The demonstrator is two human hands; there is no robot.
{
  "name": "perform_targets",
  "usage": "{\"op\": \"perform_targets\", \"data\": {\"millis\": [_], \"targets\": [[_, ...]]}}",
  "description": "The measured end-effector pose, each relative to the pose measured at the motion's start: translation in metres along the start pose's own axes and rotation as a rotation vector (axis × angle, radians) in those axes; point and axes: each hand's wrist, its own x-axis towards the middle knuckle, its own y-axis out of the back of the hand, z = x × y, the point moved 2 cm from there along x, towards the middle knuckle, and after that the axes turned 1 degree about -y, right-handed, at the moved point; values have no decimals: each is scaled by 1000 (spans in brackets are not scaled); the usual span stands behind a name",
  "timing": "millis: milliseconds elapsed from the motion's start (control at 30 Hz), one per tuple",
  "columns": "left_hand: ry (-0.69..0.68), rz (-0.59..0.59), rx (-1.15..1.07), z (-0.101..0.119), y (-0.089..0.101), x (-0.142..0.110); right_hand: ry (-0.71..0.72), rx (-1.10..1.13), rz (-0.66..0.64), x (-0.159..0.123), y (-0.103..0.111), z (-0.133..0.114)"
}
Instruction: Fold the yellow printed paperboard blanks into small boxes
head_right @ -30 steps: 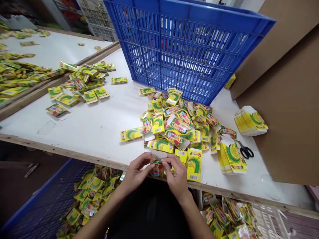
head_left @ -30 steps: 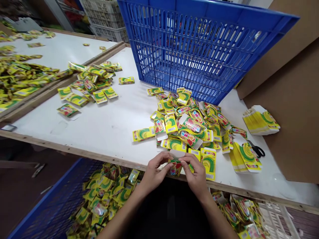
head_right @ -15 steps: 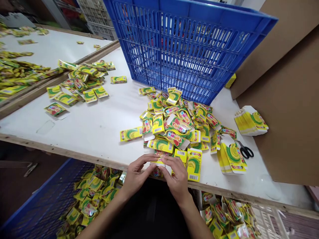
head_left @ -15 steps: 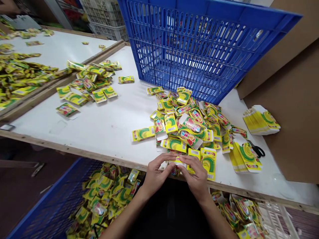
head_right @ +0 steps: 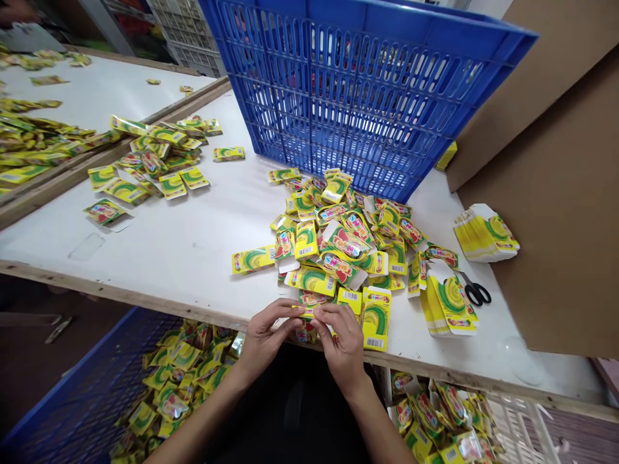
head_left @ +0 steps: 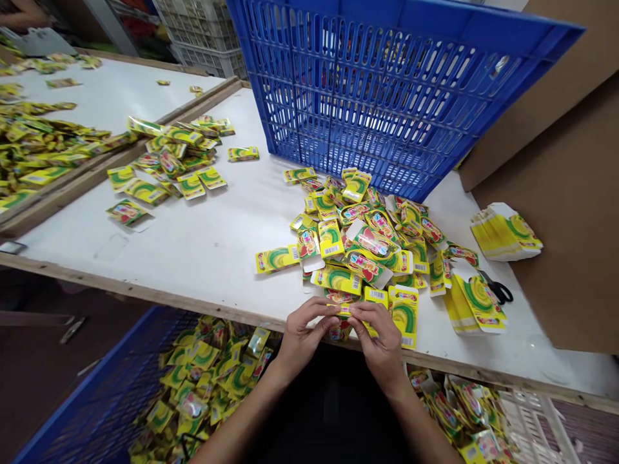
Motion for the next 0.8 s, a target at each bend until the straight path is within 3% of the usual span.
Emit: {"op": "perform_targets", "data": {"millis": [167, 267, 333, 400, 500, 600, 667, 800], "targets": [[-32, 2, 29, 1, 6, -4, 28, -51, -35, -7, 2, 4], [-47, 103, 79, 8, 39, -12, -53, -140, 10, -8, 21, 14], [-31, 183, 223, 13, 74, -19, -170, -280, 126, -9, 43, 27], [21, 191, 441, 18, 108, -25, -357, -425, 216, -12, 66, 44], [67, 216, 646, 21, 135, -29, -690, -368, 92, -18, 85, 71], [74, 207, 612, 17, 116, -26, -794, -193, 49, -23, 91, 83], [80, 159, 506, 14, 84, -22, -763, -142, 111, -23, 92, 79], [195, -81, 159, 14, 6, -20, -638, -185, 223, -19, 83, 49]]}}
